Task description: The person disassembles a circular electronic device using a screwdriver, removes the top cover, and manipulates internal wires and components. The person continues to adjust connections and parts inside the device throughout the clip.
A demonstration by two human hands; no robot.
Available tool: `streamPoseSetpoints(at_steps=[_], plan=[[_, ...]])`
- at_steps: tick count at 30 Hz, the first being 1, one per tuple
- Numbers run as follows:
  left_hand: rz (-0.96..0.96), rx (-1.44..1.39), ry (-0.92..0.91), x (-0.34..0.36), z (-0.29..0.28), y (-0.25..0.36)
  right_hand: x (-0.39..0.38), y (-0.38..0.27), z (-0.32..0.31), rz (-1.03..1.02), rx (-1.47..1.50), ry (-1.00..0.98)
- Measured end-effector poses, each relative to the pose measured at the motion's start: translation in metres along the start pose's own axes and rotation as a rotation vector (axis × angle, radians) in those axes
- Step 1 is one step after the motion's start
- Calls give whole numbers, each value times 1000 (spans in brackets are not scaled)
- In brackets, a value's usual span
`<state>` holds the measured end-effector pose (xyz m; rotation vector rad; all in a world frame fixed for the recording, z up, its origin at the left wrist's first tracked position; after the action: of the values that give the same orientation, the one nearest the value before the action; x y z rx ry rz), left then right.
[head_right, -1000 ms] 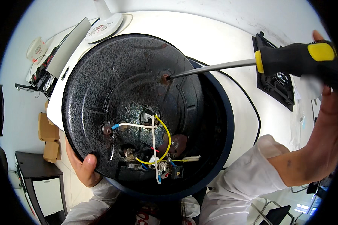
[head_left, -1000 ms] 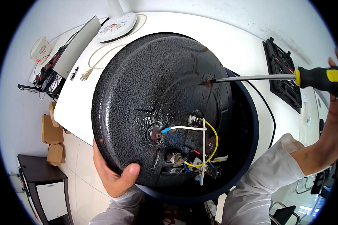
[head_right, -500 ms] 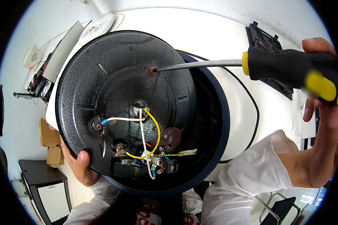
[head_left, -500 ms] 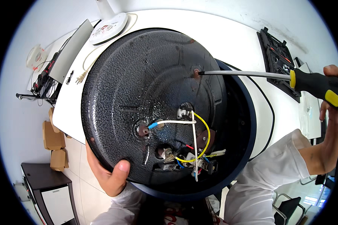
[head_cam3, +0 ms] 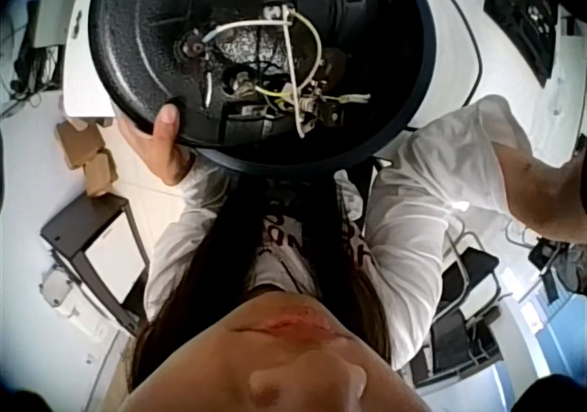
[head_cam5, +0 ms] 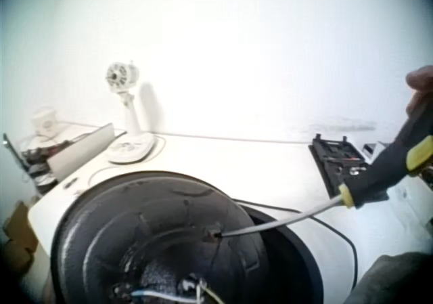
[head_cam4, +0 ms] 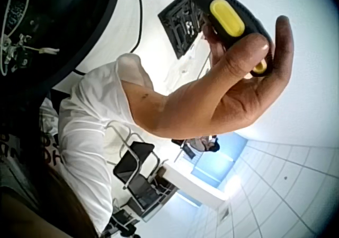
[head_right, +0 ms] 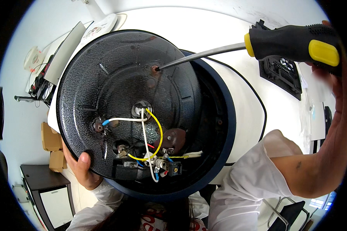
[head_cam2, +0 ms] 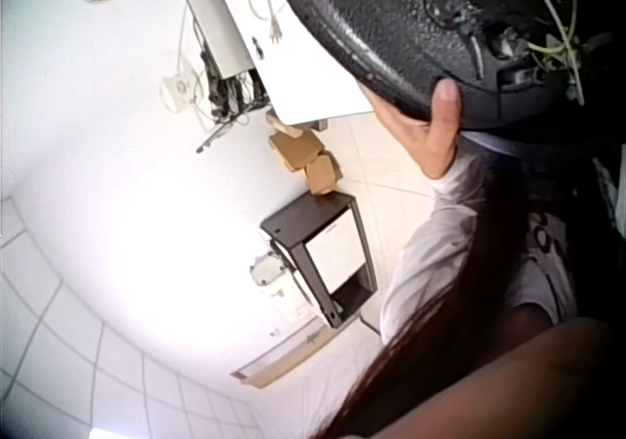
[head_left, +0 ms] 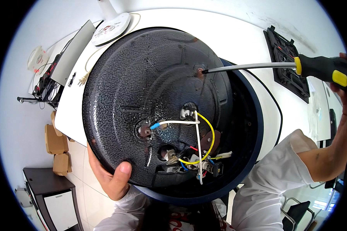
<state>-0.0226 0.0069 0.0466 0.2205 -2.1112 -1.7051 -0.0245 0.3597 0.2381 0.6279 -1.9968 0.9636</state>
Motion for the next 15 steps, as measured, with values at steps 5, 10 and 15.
streamPoseSetpoints(at_steps=[5, 10, 15], plan=[[13, -8, 1, -1, 1, 0, -2, -1, 4, -13, -19, -31], [-10, 0, -15, -1, 0, 1, -4, -6, 1, -34, -34, -55], [-7, 11, -29, 0, 1, 1, 4, 2, 4, 36, -155, 29]])
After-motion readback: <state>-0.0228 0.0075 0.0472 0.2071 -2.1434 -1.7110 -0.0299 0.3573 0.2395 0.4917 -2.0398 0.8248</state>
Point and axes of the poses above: each hand's wrist, its own x-axis towards the middle knuckle, its own z-axis out of the palm, y = z × x, the point moved 9 cm from there along x, towards the middle knuckle, and after that the axes turned 15 degrees about x, right-handed, at the moved point
